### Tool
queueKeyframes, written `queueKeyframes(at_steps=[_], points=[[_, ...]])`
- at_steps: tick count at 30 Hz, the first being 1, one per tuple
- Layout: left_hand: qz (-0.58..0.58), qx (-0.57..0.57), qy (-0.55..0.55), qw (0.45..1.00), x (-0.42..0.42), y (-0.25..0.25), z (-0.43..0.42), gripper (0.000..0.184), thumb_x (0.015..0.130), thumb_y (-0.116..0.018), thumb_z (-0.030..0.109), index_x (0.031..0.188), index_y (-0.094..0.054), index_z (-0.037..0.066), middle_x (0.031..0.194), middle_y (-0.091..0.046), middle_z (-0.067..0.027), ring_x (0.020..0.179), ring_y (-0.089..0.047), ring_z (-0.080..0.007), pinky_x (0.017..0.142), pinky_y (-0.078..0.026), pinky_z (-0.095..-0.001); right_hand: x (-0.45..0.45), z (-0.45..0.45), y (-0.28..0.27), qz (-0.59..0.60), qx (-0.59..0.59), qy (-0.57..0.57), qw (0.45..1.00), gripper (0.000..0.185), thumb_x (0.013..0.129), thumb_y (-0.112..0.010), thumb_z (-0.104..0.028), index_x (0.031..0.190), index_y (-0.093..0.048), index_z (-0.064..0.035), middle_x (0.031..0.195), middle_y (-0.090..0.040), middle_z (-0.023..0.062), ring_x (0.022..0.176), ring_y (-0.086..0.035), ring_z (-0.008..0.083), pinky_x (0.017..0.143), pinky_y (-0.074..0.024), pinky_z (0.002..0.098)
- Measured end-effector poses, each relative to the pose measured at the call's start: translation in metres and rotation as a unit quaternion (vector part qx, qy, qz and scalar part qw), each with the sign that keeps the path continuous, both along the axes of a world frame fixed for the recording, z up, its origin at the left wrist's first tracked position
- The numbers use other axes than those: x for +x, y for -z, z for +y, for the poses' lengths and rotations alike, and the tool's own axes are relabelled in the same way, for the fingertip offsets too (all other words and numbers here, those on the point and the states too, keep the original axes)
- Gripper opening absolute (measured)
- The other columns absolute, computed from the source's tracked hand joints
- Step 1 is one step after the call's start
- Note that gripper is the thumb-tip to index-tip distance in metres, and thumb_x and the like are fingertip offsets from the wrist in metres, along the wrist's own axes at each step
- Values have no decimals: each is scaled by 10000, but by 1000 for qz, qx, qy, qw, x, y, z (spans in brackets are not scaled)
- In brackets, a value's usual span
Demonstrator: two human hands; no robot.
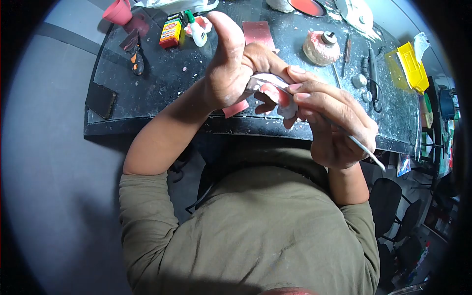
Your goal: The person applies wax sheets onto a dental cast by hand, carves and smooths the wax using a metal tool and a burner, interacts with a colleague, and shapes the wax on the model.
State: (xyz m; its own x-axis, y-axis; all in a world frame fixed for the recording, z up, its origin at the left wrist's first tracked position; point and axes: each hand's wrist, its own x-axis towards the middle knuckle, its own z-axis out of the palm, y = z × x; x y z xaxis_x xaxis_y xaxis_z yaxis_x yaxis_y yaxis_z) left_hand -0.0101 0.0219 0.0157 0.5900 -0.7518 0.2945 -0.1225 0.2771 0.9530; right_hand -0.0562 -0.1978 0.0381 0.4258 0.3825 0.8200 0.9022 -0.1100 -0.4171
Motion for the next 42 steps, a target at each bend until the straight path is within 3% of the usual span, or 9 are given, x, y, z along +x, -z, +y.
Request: queueKeyframes(at_steps=[5,11,13,21,23,26,29,31,42], points=[[95,-202,135,965,11,23,5,1245,852,64,893,1149,-660,-76,1075,-731,-203,1075,-675,-262,996,-503,-382,3,1,8,-40,6,16,999,190,870,-670,99,1046,-736,66,998,-755,190,960,-769,300,786,-632,362],[19,-14,124,992,11,5,-8,1389,710,68,997,1047,-689,-118,985,-736,-216,903,-716,-278,848,-570,-366,11,-3,17,-34,105,43,993,126,977,-632,18,1061,-683,95,987,-742,233,890,-763,304,790,-623,370],[-100,75,-17,992,4,-5,-13,1477,590,182,992,985,-728,-103,879,-735,-190,792,-707,-204,747,-561,-285,15,-7,20,-11,167,29,985,168,1027,-590,-42,1100,-626,104,984,-730,248,892,-762,325,795,-627,399],[-279,52,-271,920,2,-5,-12,1210,824,4,933,1001,-643,-73,872,-679,-172,795,-685,-244,720,-525,-341,9,-10,21,36,164,-21,986,262,1084,-514,-109,1259,-466,79,992,-701,233,920,-767,347,766,-658,458],[-253,111,-272,922,3,-4,-12,1411,566,94,1013,1139,-607,-69,976,-637,-71,886,-612,-106,800,-499,-247,13,-2,18,-25,105,24,994,171,1000,-619,-18,1155,-601,51,1014,-733,227,883,-763,314,752,-617,377],[-305,6,-294,906,6,0,-13,1071,928,-53,846,998,-608,-68,856,-639,-161,773,-662,-271,701,-502,-345,10,6,17,-38,69,61,995,133,930,-709,24,1061,-697,41,1019,-752,204,883,-758,290,756,-597,336],[-287,106,-276,911,6,0,-8,1371,580,39,1018,1172,-563,-63,976,-630,-68,897,-606,-92,796,-494,-237,9,7,15,-41,44,84,995,155,914,-733,24,1063,-695,47,1008,-758,182,914,-760,276,775,-595,326],[-298,-5,-299,907,7,4,-14,929,1002,-135,754,996,-580,-62,816,-585,-145,719,-620,-246,672,-479,-341,10,10,15,-47,45,87,994,166,913,-725,40,1075,-693,53,998,-756,189,915,-761,288,782,-597,335],[-312,6,-322,894,8,1,-15,881,1009,-193,744,957,-574,-48,784,-568,-140,694,-625,-244,638,-467,-339,4,14,11,-18,20,75,997,162,901,-707,72,1061,-697,85,1002,-754,204,979,-763,336,864,-613,400]])
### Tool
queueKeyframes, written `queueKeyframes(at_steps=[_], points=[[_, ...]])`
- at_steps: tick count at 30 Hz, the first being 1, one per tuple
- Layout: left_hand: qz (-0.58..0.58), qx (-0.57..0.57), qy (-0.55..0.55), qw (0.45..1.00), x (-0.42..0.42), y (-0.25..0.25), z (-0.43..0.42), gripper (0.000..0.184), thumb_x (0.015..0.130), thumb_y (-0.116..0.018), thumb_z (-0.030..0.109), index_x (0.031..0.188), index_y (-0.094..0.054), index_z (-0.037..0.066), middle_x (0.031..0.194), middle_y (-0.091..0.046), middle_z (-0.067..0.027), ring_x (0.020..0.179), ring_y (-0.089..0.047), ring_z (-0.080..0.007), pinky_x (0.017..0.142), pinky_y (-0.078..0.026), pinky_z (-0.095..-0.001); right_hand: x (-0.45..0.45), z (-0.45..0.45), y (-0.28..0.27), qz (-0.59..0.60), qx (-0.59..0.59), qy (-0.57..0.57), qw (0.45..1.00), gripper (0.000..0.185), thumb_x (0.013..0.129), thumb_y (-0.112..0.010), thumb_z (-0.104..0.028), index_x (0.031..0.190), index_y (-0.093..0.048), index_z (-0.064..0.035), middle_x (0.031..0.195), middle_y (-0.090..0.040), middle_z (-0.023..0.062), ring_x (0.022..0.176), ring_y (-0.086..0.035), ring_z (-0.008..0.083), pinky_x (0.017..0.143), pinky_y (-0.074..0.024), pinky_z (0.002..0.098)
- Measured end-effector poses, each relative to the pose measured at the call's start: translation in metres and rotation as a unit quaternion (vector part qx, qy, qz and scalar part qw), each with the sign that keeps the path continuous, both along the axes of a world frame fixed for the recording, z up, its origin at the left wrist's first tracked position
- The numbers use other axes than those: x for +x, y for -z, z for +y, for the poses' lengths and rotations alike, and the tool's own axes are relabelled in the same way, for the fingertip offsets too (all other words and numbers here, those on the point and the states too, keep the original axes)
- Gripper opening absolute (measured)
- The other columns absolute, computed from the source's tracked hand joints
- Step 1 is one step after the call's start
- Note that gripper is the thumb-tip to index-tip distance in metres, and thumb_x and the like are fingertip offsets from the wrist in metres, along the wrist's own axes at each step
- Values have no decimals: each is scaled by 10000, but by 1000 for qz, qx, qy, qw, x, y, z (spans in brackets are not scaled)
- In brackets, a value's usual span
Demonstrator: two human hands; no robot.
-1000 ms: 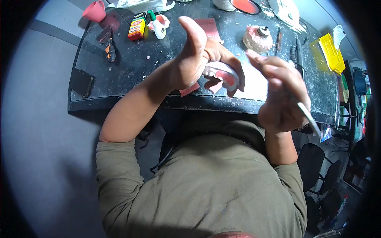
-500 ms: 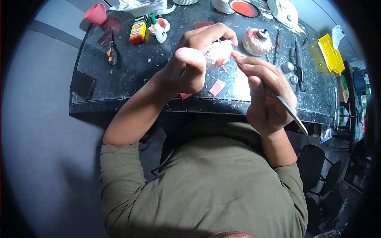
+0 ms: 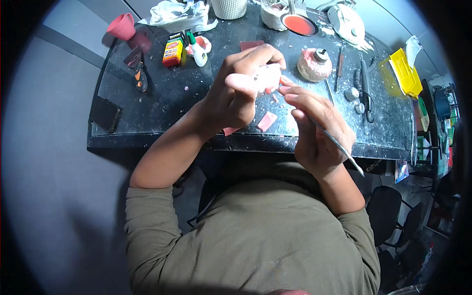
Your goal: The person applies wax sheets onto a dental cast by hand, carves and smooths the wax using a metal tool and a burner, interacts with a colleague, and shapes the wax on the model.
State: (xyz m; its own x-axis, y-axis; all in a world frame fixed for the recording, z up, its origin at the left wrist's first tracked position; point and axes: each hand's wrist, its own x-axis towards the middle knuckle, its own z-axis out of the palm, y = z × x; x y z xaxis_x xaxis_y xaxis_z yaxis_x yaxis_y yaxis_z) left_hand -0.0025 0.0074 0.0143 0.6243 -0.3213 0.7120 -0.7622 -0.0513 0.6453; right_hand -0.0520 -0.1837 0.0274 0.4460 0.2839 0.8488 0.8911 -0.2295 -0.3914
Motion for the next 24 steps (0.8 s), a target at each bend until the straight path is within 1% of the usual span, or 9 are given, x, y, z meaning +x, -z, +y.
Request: queueKeyframes(at_steps=[7,9,13,17,19,21,22,23,24], points=[[-21,22,-20,999,1,0,2,850,1016,-210,721,909,-565,-44,748,-555,-132,660,-613,-247,622,-461,-338,2,4,3,-15,-19,-11,1000,167,909,-701,72,1076,-696,72,999,-753,202,952,-767,322,827,-612,371],[13,23,-16,1000,0,0,2,857,1012,-221,731,907,-563,-47,741,-552,-134,660,-611,-252,609,-455,-339,3,1,2,-7,-8,8,1000,159,914,-696,75,1072,-692,75,993,-750,201,957,-766,324,833,-612,376],[-12,26,-33,999,3,1,1,870,1007,-219,744,904,-563,-49,743,-553,-136,666,-611,-252,601,-450,-341,3,5,3,-6,-7,0,1000,161,916,-693,75,1077,-686,76,994,-745,202,975,-762,334,845,-612,382],[-13,32,-33,999,8,7,5,964,963,-152,820,914,-570,-47,757,-557,-140,667,-603,-250,603,-446,-340,7,4,9,-3,-10,-30,1000,169,907,-700,80,1074,-676,78,995,-741,186,1016,-752,360,895,-607,406],[-11,40,-34,999,6,3,4,999,946,-120,844,919,-573,-46,767,-561,-141,668,-600,-245,603,-445,-341,6,4,11,10,1,-38,999,169,901,-701,87,1068,-677,75,996,-743,179,997,-753,357,881,-606,403],[69,25,-32,997,0,-4,2,1046,919,-55,863,936,-580,-41,798,-579,-128,676,-584,-202,624,-448,-327,7,1,8,19,14,-48,999,169,896,-703,93,1061,-677,72,997,-745,172,977,-754,353,867,-604,401],[95,20,4,995,4,0,6,1054,917,-3,850,977,-594,-21,835,-599,-90,710,-569,-154,650,-445,-296,5,-3,5,44,14,-40,998,168,891,-704,97,1055,-680,67,1003,-745,168,952,-752,343,844,-597,392],[86,24,2,996,4,-1,6,1054,917,-3,850,977,-594,-21,835,-599,-90,710,-569,-154,650,-445,-296,5,-6,2,65,15,-33,997,168,886,-706,100,1048,-683,61,1009,-745,164,926,-749,332,821,-590,384],[165,-14,14,986,-1,-5,3,1063,908,12,856,1011,-601,-7,846,-604,-76,726,-562,-136,660,-445,-276,3,-5,6,97,57,-36,993,167,883,-707,101,1043,-687,58,1035,-743,162,895,-733,309,798,-567,370]])
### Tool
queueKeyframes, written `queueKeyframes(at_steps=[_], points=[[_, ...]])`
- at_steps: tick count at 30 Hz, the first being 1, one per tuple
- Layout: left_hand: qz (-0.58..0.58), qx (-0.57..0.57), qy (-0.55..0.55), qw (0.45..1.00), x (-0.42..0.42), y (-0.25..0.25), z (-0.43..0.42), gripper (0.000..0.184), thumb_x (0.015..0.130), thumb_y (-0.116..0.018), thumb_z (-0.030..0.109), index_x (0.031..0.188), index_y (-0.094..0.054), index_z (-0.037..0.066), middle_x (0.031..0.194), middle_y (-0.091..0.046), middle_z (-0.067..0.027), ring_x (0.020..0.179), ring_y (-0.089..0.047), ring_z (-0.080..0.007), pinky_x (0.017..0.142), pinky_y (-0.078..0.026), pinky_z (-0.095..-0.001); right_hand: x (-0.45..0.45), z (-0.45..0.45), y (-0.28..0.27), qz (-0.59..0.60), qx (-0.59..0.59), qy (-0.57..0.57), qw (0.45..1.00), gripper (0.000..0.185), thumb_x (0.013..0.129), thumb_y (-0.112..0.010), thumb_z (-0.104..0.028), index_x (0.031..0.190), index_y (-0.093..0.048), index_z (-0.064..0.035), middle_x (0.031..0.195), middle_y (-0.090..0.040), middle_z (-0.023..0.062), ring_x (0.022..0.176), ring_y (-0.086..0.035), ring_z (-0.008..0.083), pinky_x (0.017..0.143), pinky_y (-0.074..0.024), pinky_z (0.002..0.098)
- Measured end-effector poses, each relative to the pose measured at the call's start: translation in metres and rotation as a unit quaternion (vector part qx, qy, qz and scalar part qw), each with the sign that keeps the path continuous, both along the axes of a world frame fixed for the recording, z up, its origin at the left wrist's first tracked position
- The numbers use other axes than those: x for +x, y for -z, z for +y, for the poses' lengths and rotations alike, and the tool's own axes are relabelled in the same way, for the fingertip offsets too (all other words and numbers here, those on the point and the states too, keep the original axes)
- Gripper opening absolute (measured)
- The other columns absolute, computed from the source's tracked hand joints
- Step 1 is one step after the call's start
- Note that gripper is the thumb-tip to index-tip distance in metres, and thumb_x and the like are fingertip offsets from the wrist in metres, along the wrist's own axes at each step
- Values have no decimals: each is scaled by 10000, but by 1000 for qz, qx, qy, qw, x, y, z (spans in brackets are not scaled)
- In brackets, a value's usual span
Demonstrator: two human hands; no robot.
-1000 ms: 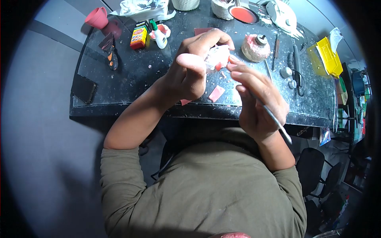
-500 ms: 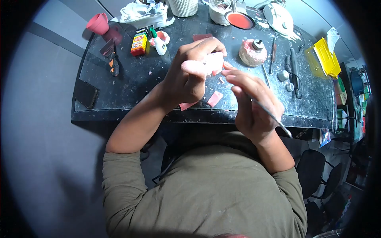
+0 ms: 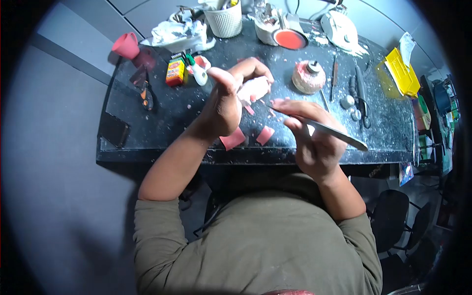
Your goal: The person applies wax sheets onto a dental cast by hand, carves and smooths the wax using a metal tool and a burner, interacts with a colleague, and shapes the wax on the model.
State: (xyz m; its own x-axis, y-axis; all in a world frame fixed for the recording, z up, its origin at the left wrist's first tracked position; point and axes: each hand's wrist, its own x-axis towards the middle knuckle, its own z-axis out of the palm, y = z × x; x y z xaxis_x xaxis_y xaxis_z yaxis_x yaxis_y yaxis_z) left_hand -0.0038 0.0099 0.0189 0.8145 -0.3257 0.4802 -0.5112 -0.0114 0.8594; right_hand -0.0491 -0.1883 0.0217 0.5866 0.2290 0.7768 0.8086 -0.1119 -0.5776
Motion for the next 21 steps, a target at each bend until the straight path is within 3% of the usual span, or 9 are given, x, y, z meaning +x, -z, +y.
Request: queueKeyframes(at_steps=[3,7,10,12,13,15,16,19,21], points=[[112,-50,37,992,2,-5,7,1077,904,28,856,1093,-612,11,889,-629,-66,756,-563,-108,665,-454,-235,-2,-8,6,10,27,16,999,134,899,-706,79,1024,-694,34,1035,-735,153,917,-718,276,830,-555,352],[175,-74,108,976,3,-8,10,1136,873,-19,909,1123,-590,-40,1002,-667,-162,863,-668,-196,682,-534,-298,6,-13,15,44,92,-10,995,78,927,-702,52,997,-672,36,969,-710,140,873,-712,219,777,-558,322],[216,-178,166,945,4,-8,7,977,989,-115,799,1116,-586,-47,1019,-662,-177,799,-626,-191,666,-533,-323,6,-17,15,73,90,-2,993,50,956,-685,28,997,-657,36,952,-700,130,851,-721,203,744,-573,306],[266,-250,234,901,7,-7,10,714,1072,-270,567,1192,-584,-63,1008,-645,-169,703,-551,-145,618,-488,-270,4,-16,17,87,111,-5,990,38,983,-663,2,991,-650,37,941,-695,123,830,-727,196,723,-581,298],[266,-249,234,901,8,-7,12,714,1072,-270,567,1192,-584,-63,1008,-645,-169,703,-551,-145,618,-488,-270,3,-14,17,101,132,-11,986,66,1009,-641,-24,986,-644,38,930,-690,117,810,-733,188,703,-590,290],[351,-335,286,827,12,-6,16,608,1000,-446,417,1311,-508,-102,1056,-629,-175,681,-474,-163,605,-496,-354,2,-13,16,117,135,-15,984,100,1029,-617,-51,1000,-635,43,923,-684,116,790,-736,183,687,-596,286],[354,-345,314,810,15,-5,18,631,967,-523,372,1379,-466,-102,1100,-607,-157,734,-528,-170,636,-493,-349,1,-13,15,134,138,-20,981,134,1049,-593,-77,1013,-627,47,916,-679,115,770,-740,178,671,-602,281],[318,-317,244,860,12,-6,15,512,969,-600,242,1350,-488,-80,1161,-587,-134,919,-597,-195,775,-517,-356,-4,-13,8,177,111,3,978,271,1086,-550,-234,1083,-541,36,836,-686,153,739,-752,215,704,-617,313],[298,-302,209,881,7,-6,11,463,969,-638,177,1335,-499,-69,1192,-578,-123,1011,-631,-208,845,-528,-359,-4,-20,5,178,80,21,980,258,1085,-551,-217,1075,-546,41,836,-681,143,751,-756,215,687,-615,304]])
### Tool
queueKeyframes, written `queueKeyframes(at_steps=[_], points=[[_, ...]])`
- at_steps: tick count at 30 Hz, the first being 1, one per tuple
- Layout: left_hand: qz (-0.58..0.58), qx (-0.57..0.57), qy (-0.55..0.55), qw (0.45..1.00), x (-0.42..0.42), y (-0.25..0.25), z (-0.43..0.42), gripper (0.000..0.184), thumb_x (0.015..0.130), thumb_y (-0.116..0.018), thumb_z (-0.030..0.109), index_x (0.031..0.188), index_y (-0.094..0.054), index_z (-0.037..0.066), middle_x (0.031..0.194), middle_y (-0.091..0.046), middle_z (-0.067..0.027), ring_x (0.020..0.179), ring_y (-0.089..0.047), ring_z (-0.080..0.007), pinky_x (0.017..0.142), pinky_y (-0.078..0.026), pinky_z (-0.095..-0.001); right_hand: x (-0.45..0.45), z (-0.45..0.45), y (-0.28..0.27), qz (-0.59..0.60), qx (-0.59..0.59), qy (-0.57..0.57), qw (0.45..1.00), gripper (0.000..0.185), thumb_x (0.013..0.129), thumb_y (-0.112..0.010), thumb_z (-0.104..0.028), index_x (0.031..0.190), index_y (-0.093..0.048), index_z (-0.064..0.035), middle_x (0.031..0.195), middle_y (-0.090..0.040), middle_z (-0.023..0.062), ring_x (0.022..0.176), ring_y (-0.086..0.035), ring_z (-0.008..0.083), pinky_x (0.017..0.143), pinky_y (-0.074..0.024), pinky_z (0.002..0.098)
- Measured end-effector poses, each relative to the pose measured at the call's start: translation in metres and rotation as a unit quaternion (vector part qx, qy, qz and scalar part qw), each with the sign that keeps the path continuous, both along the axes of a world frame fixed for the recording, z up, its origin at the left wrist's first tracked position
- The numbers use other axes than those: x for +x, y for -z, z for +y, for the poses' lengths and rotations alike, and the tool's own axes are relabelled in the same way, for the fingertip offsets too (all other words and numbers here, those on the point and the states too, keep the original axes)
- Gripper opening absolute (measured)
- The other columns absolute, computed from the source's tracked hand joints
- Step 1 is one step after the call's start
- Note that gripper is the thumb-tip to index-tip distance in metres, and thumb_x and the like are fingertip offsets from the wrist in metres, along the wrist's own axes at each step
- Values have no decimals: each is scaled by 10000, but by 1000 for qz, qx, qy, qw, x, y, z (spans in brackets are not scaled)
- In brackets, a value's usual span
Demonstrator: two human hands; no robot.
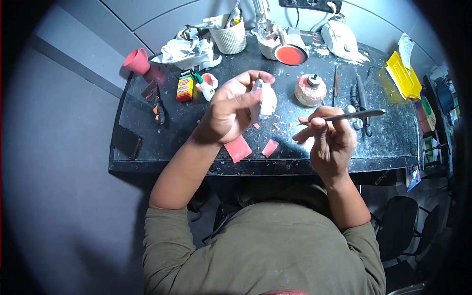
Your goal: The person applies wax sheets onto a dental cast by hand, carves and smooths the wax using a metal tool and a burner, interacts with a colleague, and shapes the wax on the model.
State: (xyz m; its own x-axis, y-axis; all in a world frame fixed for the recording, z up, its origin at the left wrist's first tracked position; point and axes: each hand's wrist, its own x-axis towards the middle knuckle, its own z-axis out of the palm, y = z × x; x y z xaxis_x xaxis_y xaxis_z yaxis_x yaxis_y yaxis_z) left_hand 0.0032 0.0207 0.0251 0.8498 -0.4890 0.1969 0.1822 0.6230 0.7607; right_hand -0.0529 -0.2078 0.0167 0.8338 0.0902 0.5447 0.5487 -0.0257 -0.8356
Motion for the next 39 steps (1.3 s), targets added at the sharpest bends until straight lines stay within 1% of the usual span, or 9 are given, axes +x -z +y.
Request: queueKeyframes(at_steps=[2,5,7,12,14,15,18,28,39], points=[[-75,52,-47,995,-4,0,-5,343,1009,-646,114,1284,-516,-45,1069,-645,-91,959,-659,-165,841,-557,-298,3,-2,0,2,-34,15,999,246,1085,-552,-201,1068,-551,45,837,-677,133,764,-760,215,670,-614,294],[-112,68,-51,990,-4,4,-7,361,970,-710,64,1262,-523,-35,1099,-646,-97,1015,-662,-157,883,-562,-299,10,6,3,-67,72,52,994,106,1036,-612,-33,1090,-625,57,864,-747,120,788,-742,153,711,-581,253],[-93,100,-29,990,-8,-4,-4,438,913,-728,-35,1301,-529,-60,1233,-623,-132,1179,-630,-202,1013,-516,-354,7,14,3,-63,69,79,992,103,1023,-623,-15,1097,-627,57,870,-749,128,788,-742,152,711,-582,255],[-170,138,-88,972,-9,1,-12,364,901,-732,-36,1238,-599,-55,1272,-628,-152,1221,-617,-216,1081,-491,-377,4,21,4,-101,33,142,984,148,966,-664,57,1113,-657,71,981,-759,174,891,-761,173,756,-598,288],[-354,223,-154,895,-5,7,-11,388,912,-688,-100,1283,-603,-21,1315,-576,-161,1266,-592,-224,1043,-534,-358,6,19,1,-141,-6,155,978,169,947,-683,67,1115,-666,74,1014,-755,190,904,-764,199,775,-601,301],[-356,178,-148,905,-8,6,-18,366,913,-678,-110,1249,-580,-6,1414,-520,-205,1345,-542,-253,1087,-515,-388,7,18,-1,-182,-45,166,968,192,928,-702,76,1118,-674,77,1046,-752,205,917,-767,225,795,-605,314],[-358,165,-168,903,-12,4,-24,339,923,-657,-118,1221,-533,-14,1457,-508,-241,1382,-521,-283,1120,-492,-416,11,11,-9,-310,-134,211,917,211,887,-736,89,1094,-698,81,1077,-745,222,954,-768,291,809,-612,326],[-363,235,-225,873,-18,6,-20,333,886,-585,-170,1191,-567,-39,1356,-630,-287,1303,-617,-327,1106,-486,-418,8,17,-13,-329,-145,162,919,201,887,-739,74,1085,-709,61,1033,-763,222,965,-770,302,827,-602,346],[-409,272,-266,830,-20,5,-21,304,893,-634,-136,1178,-577,-47,1286,-674,-283,1252,-654,-346,1057,-529,-416,10,18,-9,-332,-156,155,917,202,883,-735,84,1080,-699,60,1018,-761,212,964,-773,309,808,-614,348]])
